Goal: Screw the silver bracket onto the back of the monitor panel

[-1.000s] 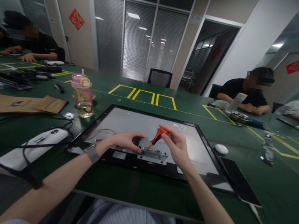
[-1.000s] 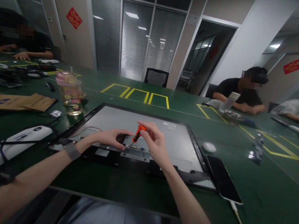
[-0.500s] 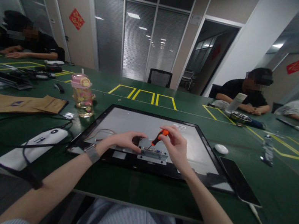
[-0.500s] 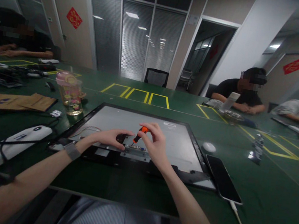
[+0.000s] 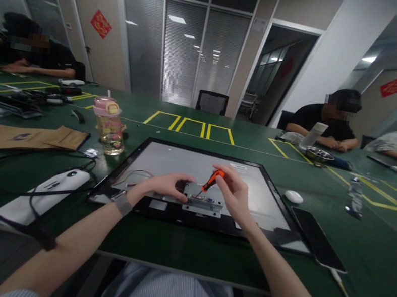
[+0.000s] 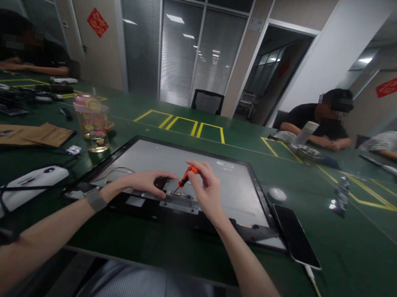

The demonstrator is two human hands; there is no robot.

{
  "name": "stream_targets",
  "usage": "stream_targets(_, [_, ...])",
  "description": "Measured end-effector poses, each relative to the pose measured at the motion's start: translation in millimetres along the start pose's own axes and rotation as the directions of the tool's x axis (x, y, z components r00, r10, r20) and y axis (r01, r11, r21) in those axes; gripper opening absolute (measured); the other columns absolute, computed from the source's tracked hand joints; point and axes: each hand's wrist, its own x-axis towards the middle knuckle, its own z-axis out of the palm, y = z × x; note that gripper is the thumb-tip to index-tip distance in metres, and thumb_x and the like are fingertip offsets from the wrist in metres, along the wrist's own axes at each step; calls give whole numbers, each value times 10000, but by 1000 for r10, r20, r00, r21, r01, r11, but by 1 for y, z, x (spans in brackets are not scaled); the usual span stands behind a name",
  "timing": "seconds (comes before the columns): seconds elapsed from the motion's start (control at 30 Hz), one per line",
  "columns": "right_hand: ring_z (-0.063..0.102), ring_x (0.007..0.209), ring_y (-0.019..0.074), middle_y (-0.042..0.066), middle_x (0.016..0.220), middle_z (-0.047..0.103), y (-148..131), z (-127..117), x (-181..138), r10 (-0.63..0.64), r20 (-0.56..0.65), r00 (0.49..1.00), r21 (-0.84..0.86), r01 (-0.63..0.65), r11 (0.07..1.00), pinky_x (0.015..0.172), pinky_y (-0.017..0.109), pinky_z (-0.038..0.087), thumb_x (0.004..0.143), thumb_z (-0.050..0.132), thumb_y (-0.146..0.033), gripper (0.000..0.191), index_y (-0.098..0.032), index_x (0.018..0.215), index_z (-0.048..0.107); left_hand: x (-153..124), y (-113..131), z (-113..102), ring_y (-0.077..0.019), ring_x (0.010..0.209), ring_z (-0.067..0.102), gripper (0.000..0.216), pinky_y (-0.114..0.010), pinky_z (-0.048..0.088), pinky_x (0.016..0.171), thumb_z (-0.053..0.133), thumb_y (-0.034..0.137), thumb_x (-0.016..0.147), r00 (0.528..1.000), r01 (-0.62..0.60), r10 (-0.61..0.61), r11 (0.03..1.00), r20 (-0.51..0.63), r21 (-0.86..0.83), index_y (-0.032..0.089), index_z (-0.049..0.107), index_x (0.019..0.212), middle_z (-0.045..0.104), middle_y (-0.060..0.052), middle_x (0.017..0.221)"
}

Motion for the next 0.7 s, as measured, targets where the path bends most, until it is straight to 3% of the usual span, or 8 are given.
stream_targets(0.13, [613,1020,189,65,1144,610,-2,-1,-1,57,135,989,133,-75,988,937,416,469,902,455,-254,362,-278,1258,511,-1,2,-1,-258,1260,424,739,-375,302,1079,731,447,644,1000,-15,15,1000,9,7,236,463,1299,458,-45,1379])
stream_targets(0.2, [632,958,179,57,1090,627,3,-1,0,79,96,992,137,-92,986,904,401,490,887,490,-262,368,-276,1254,513,-1,3,-1,-252,1259,427,739,-374,309,1075,726,442,652,1000,-26,26,1000,13,15,235,453,1307,460,-44,1377])
stream_targets(0.37, [598,812,158,32,894,600,13,-2,2,50,-95,994,-32,-53,998,786,326,516,795,635,-272,243,-245,1036,653,0,0,-1,-256,1283,403,740,-378,290,1089,719,461,652,999,-33,33,999,10,40,232,456,1306,442,-51,1395])
stream_targets(0.57, [613,980,180,54,1064,618,3,-5,1,43,61,997,80,-48,996,919,389,475,899,472,-254,315,-283,1199,565,0,1,-1,-254,1286,405,751,-366,292,1089,720,460,649,1000,-11,11,1000,10,29,228,451,1312,438,-50,1400])
stream_targets(0.7, [607,884,162,34,948,608,6,-3,1,31,-14,999,62,-30,998,822,339,507,832,592,-228,261,-283,1083,632,0,0,0,-250,1288,403,753,-360,297,1086,724,455,646,1000,-10,10,1000,8,14,229,452,1311,434,-48,1403])
